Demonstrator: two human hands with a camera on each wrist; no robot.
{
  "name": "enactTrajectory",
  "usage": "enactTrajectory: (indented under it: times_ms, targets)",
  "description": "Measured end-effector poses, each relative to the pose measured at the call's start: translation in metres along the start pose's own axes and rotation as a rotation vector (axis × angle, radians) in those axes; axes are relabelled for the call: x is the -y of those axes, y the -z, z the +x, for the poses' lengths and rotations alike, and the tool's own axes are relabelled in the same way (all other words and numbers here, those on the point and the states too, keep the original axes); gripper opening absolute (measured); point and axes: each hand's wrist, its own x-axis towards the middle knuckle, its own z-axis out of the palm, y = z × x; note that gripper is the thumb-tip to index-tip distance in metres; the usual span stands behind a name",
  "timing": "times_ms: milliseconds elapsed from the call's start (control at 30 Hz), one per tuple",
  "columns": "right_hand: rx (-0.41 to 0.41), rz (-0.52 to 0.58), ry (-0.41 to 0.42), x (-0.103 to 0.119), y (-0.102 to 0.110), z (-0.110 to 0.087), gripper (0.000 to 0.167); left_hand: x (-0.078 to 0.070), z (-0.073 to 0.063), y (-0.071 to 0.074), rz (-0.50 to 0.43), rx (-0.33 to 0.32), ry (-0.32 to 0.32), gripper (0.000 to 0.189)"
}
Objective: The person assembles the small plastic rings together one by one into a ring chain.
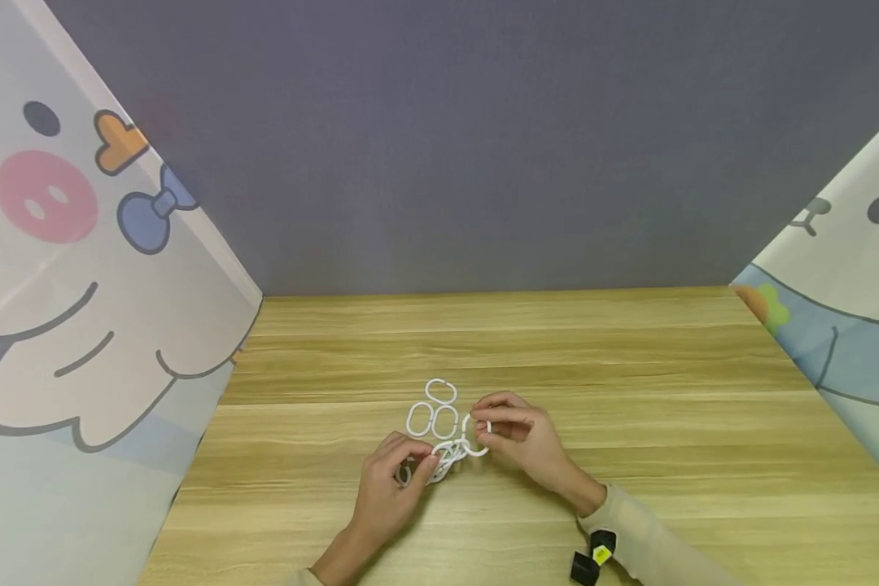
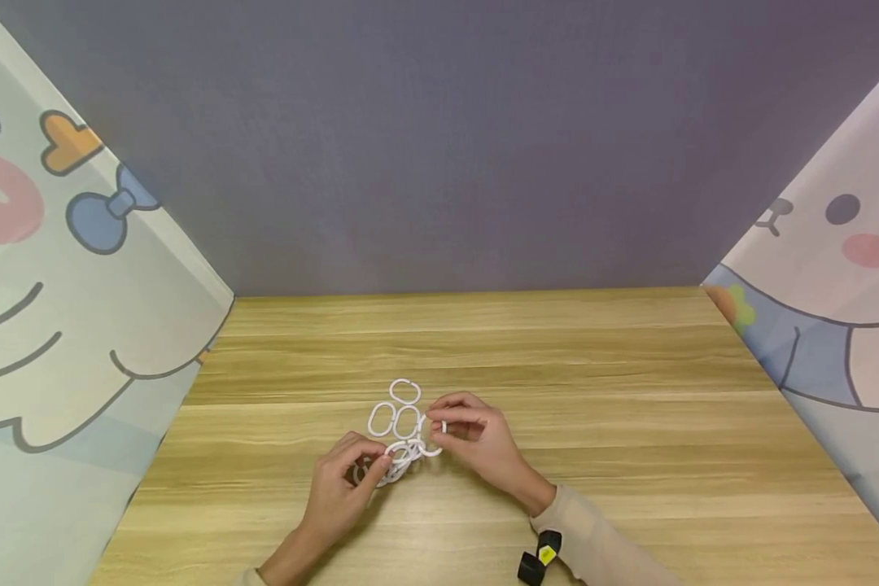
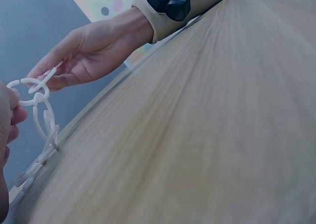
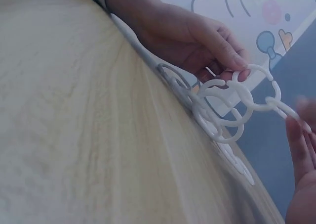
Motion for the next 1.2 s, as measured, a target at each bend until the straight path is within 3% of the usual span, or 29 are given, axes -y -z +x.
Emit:
enactTrajectory:
  times_ms: [200, 467, 667, 1033, 1200]
  targets:
    - [-0.099, -0.05, -0.036, 0.0, 0.001, 0.0, 0.023, 0.001, -0.001, 0.0, -0.003, -0.002, -0.001, 0.023]
    - [-0.145, -0.131, -0.056, 0.0, 0.001, 0.001, 0.034, 0.002, 0.0, 0.0, 0.0, -0.014, -0.017, 0.024]
    - [-0.187, -0.214, -0.053, -0.001, 0.0, 0.001, 0.028, 0.001, 0.0, 0.0, -0.005, -0.011, -0.015, 0.023]
    - [-0.172, -0.11, -0.031, 0.009, -0.002, 0.004, 0.022, 0.0, -0.001, 0.002, -0.028, 0.074, 0.039, 0.021]
    - [-0.166, -0.07, -0.051, 0.012, -0.005, 0.002, 0.023, 0.001, -0.001, 0.002, -0.035, 0.12, 0.018, 0.016]
